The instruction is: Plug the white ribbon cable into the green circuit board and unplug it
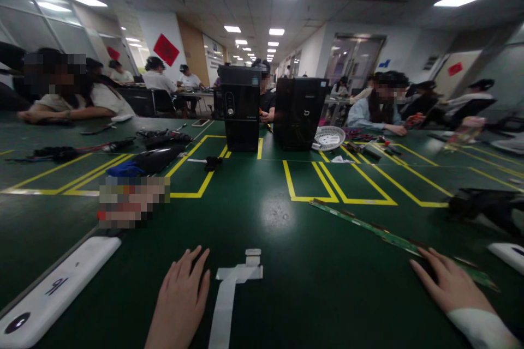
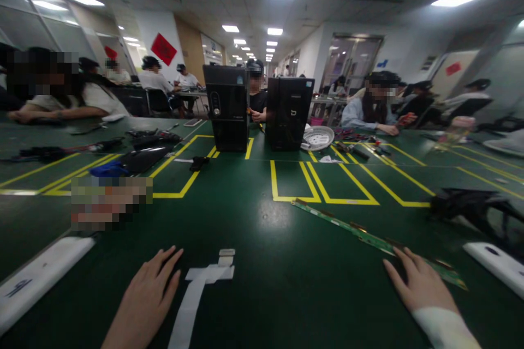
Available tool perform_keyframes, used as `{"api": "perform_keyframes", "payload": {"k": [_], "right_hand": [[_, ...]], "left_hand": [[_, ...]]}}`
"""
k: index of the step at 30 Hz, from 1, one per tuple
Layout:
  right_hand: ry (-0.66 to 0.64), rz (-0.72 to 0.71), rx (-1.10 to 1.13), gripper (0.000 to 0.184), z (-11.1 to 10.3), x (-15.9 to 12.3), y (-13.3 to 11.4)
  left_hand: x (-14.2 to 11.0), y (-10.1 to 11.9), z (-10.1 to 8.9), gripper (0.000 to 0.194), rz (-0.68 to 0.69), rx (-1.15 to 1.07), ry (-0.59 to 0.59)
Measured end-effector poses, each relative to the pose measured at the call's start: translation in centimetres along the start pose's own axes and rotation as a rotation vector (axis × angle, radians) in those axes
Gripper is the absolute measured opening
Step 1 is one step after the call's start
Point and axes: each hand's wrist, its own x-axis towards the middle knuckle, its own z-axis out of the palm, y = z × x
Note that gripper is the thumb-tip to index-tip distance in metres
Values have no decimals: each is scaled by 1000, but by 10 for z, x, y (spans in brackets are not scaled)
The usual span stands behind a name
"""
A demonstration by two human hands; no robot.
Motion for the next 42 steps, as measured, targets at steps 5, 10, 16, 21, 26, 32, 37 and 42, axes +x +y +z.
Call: {"api": "perform_keyframes", "payload": {"k": [5,10,16,21,26,32,37,42], "right_hand": [[-10,-199,99,59,-14,7,-46],[27,-386,154,51,-26,13,-115],[-9,-568,280,45,-37,15,-218],[-102,-577,310,45,-47,11,-279],[-166,-560,324,47,-57,2,-301],[-241,-504,333,48,-70,-14,-313],[-296,-515,353,53,-77,-27,-324],[-339,-541,367,54,-80,-27,-326]], "left_hand": [[1,-3,3,61,-22,-3,-22],[3,-6,3,63,-29,-14,-50],[3,-8,6,62,-3,-11,-27],[3,-10,8,63,-15,-7,-32],[4,-15,12,64,-2,-10,-35],[2,-10,8,63,12,-4,-23],[3,-12,9,63,11,-20,-34],[3,-12,9,62,4,-34,-27]]}}
